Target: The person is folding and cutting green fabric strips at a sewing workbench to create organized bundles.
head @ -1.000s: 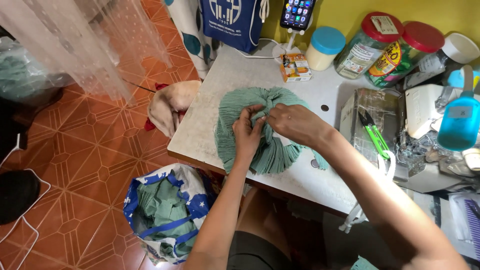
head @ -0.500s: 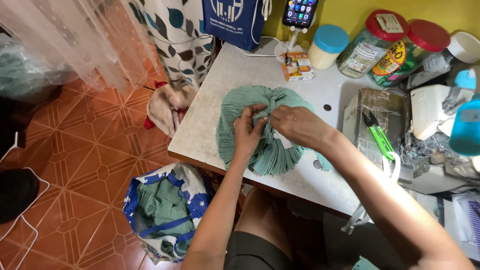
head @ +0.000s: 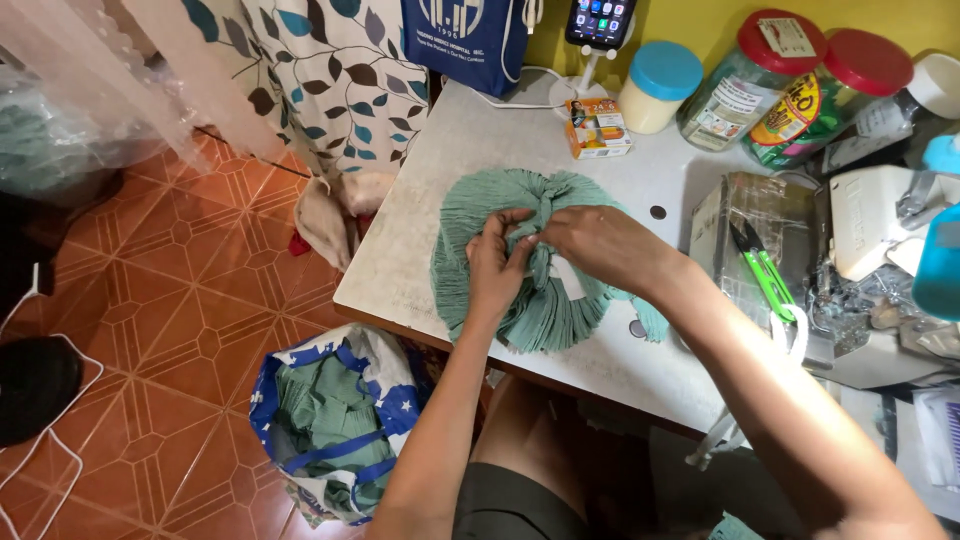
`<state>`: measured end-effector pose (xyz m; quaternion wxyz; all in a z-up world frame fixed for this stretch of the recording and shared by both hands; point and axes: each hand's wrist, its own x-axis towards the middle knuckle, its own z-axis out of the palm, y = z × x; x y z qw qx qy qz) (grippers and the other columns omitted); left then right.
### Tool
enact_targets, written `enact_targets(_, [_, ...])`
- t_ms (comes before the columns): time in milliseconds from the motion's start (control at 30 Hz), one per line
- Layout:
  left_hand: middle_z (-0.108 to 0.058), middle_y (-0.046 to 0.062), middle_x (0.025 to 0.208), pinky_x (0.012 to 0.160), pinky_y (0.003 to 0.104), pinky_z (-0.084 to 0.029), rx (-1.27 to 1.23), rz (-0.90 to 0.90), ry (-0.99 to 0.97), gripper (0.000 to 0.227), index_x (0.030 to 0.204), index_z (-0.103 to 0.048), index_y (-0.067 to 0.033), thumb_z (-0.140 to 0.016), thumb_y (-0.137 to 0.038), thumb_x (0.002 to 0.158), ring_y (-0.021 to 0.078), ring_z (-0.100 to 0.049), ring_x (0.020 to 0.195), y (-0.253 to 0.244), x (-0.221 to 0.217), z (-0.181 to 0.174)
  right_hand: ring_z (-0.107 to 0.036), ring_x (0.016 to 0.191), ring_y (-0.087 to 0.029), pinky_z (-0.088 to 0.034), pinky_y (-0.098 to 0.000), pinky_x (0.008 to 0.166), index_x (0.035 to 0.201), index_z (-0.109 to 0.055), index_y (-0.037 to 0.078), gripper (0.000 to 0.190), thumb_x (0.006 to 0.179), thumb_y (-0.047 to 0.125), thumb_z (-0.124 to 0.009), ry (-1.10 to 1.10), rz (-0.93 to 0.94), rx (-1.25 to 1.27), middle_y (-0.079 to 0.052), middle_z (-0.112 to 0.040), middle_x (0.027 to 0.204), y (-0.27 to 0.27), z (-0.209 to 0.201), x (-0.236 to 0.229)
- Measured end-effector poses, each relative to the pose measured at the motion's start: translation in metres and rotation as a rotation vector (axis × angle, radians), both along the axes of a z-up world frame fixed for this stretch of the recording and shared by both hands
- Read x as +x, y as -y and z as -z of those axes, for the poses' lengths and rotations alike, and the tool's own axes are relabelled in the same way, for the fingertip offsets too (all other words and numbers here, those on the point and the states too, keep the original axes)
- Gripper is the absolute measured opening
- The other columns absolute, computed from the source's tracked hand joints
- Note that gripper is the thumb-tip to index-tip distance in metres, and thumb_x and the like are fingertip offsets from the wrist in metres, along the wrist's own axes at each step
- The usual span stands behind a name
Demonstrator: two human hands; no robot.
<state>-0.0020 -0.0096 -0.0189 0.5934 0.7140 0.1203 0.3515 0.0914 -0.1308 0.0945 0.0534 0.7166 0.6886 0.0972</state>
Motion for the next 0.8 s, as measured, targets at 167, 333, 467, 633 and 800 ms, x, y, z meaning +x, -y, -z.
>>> enact_targets(167, [-0.067, 0.005, 0.119, 0.104, 0.039, -0.021, 0.008, 0.005, -0.018, 0.028, 0.122, -0.057, -0.0129, -0.063, -0.012, 0.094, 0.0195, -0.062, 0.107, 0.002, -0.004, -0.004, -0.067, 0.077, -0.018, -0.053, -0.027, 0.07, 0.092, -0.068, 0.01, 0.017, 0.09, -0.002, -0.056, -0.058, 0.044, -0.069, -0.003, -0.067, 0.078, -0.003, -0.007, 0.002])
enact_targets(333, [-0.067, 0.006, 0.116, 0.104, 0.042, -0.021, 0.023, -0.005, -0.019, 0.029, 0.123, -0.057, -0.0118, -0.062, -0.011, 0.095, 0.0209, -0.063, 0.105, 0.004, -0.005, -0.006, -0.068, 0.079, -0.017, -0.054, -0.0275, 0.071, 0.097, -0.068, 0.01, 0.019, 0.09, -0.004, -0.056, 0.036, 0.022, -0.079, -0.003, -0.068, 0.083, -0.003, -0.003, 0.002])
enact_targets(467, [-0.069, 0.004, 0.111, 0.104, 0.04, -0.022, 0.02, -0.003, -0.019, 0.027, 0.122, -0.059, -0.0142, -0.061, -0.012, 0.095, 0.0189, -0.062, 0.104, 0.002, -0.004, -0.002, -0.067, 0.077, -0.016, -0.054, -0.0271, 0.07, 0.096, -0.067, 0.01, 0.018, 0.089, -0.003, -0.057, 0.087, 0.0, -0.082, -0.002, -0.067, 0.083, 0.001, 0.009, 0.004])
enact_targets(633, [-0.07, 0.002, 0.109, 0.101, 0.038, -0.024, 0.03, -0.013, -0.035, 0.02, 0.115, -0.061, -0.0147, -0.063, -0.015, 0.094, 0.0179, -0.063, 0.098, 0.0, -0.001, 0.007, -0.061, 0.074, -0.014, -0.051, -0.0247, 0.061, 0.086, -0.063, 0.013, 0.008, 0.087, 0.005, -0.062, 0.205, -0.036, 0.035, 0.003, -0.059, 0.076, 0.003, 0.035, 0.008])
enact_targets(800, [-0.071, 0.001, 0.107, 0.099, 0.037, -0.027, 0.053, -0.026, -0.034, 0.019, 0.112, -0.061, -0.0153, -0.065, -0.017, 0.094, 0.0182, -0.064, 0.098, -0.001, -0.001, 0.006, -0.059, 0.073, -0.016, -0.049, -0.0248, 0.058, 0.081, -0.059, 0.012, 0.009, 0.09, 0.013, -0.058, 0.04, 0.017, 0.137, 0.002, -0.054, 0.074, 0.003, 0.054, 0.017])
